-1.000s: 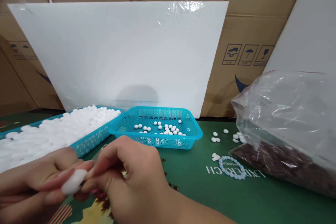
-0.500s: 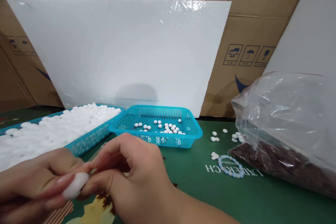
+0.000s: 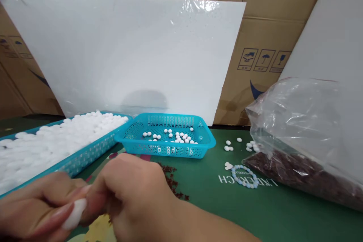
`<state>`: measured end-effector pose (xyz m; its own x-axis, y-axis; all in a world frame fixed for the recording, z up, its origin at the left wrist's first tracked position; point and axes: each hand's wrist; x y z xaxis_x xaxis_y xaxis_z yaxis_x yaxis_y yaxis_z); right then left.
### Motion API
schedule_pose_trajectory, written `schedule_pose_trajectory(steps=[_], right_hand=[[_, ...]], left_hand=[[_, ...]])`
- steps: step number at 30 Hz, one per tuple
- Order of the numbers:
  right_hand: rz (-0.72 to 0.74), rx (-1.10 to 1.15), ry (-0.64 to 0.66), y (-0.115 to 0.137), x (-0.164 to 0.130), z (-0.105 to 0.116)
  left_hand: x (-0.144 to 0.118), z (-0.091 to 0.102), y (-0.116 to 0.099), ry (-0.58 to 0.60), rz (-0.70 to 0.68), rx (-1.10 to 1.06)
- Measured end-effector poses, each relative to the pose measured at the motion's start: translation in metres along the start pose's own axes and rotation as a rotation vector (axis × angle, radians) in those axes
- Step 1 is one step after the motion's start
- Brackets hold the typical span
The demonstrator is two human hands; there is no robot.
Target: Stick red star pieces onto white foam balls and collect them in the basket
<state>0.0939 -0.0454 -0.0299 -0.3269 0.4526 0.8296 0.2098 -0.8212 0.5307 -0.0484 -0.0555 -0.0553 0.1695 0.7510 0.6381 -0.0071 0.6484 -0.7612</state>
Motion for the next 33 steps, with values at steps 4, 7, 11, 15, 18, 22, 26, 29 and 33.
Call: schedule_pose_trajectory(steps=[4,7,11,15,18,22,26,29,33], right_hand=[[-0.017,-0.039,-0.003,0.000,0.001,0.001],[-0.022,-0.016,-0.095,-0.002,0.000,-0.001],[0.020,-0.052,-0.241,-0.007,-0.002,-0.003],[0.109,-0.196,-0.226,-0.008,-0.001,-0.001],[0.193,-0.287,-0.203,-0.008,0.002,0.001],[0.247,-0.307,-0.183,-0.008,0.005,0.001],[0.306,-0.268,-0.104,-0.006,0.004,0.001],[0.317,-0.238,-0.043,-0.005,0.002,0.001],[0.324,-0.235,-0.027,-0.006,0.001,0.000]], left_hand=[[0.008,-0.006,-0.008,0.083,-0.276,0.355],[0.011,-0.008,-0.011,0.049,-0.266,0.327],[0.011,-0.010,-0.012,-0.002,-0.173,0.068],[0.010,-0.019,-0.014,-0.112,0.077,-0.162],[0.010,-0.024,-0.015,-0.224,0.201,-0.301],[0.012,-0.024,-0.017,-0.248,0.289,-0.386],[0.013,-0.021,-0.020,-0.184,0.347,-0.453],[0.011,-0.019,-0.022,-0.147,0.398,-0.470],[0.010,-0.016,-0.022,-0.127,0.427,-0.504]])
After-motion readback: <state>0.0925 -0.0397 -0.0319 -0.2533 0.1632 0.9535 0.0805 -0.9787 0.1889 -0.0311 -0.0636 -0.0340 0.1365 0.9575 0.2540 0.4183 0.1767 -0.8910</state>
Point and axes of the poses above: each hand's wrist, its own x-axis towards the middle knuckle, its own z-axis out of the back of the hand, y = z × x, and after that the axes turned 8 degrees about x, right-handed
